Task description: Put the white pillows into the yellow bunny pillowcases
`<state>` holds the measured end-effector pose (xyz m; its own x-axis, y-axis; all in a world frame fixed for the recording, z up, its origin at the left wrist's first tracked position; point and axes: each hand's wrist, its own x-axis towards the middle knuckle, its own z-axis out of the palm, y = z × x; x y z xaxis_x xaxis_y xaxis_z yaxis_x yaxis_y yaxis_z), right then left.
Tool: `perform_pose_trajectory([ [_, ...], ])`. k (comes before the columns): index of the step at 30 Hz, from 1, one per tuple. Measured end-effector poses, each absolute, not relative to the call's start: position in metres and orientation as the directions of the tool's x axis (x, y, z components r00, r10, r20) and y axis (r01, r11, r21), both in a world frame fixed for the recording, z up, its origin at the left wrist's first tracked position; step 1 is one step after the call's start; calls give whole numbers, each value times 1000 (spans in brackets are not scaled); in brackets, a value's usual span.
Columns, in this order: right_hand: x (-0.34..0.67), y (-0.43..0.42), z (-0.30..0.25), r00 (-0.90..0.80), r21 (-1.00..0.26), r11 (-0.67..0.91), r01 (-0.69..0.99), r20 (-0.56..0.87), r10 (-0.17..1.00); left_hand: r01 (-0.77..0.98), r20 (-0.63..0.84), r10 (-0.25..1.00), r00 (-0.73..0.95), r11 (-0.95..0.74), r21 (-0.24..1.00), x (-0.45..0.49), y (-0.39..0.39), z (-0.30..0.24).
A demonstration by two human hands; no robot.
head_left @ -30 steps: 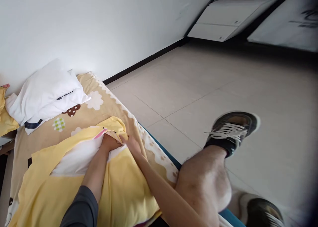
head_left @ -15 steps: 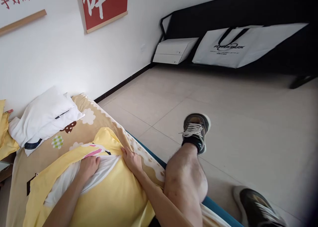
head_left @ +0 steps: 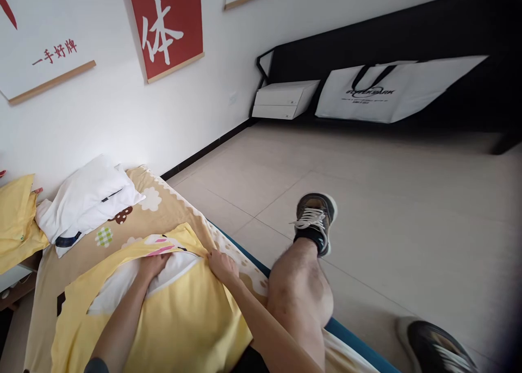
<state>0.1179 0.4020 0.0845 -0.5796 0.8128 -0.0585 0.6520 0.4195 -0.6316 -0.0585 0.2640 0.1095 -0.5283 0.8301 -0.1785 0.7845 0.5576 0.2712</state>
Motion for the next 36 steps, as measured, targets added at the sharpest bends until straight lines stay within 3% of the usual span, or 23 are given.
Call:
perform_pose_trajectory([
  [5, 83, 371, 122, -788, -534, 677, 506, 33, 615, 834, -82, 887, -455, 456, 312, -26, 249, 123],
  [7, 70, 361, 133, -808, -487, 720, 495, 46, 587, 834, -45, 889, -455, 444, 329, -19, 235, 131],
  [13, 58, 382, 174, -768, -409, 734, 542, 113, 631, 821, -90, 915, -394, 394, 413, 6, 202, 161],
  [18, 56, 390, 217, -783, -379, 768, 516, 154, 602, 892, -4, 926, -377, 365, 267, 6, 248, 162],
  [21, 58, 382, 228, -785, -375, 769, 518, 148, 602, 893, -49, 913, -406, 407, 190, -13, 275, 146],
  [26, 65, 371, 227, -782, -404, 748, 527, 113, 612, 900, -156, 916, -369, 394, 186, -37, 285, 123],
  [36, 74, 373, 222, -778, -461, 716, 525, 81, 623, 896, -107, 908, -406, 418, 151, -51, 313, 124],
])
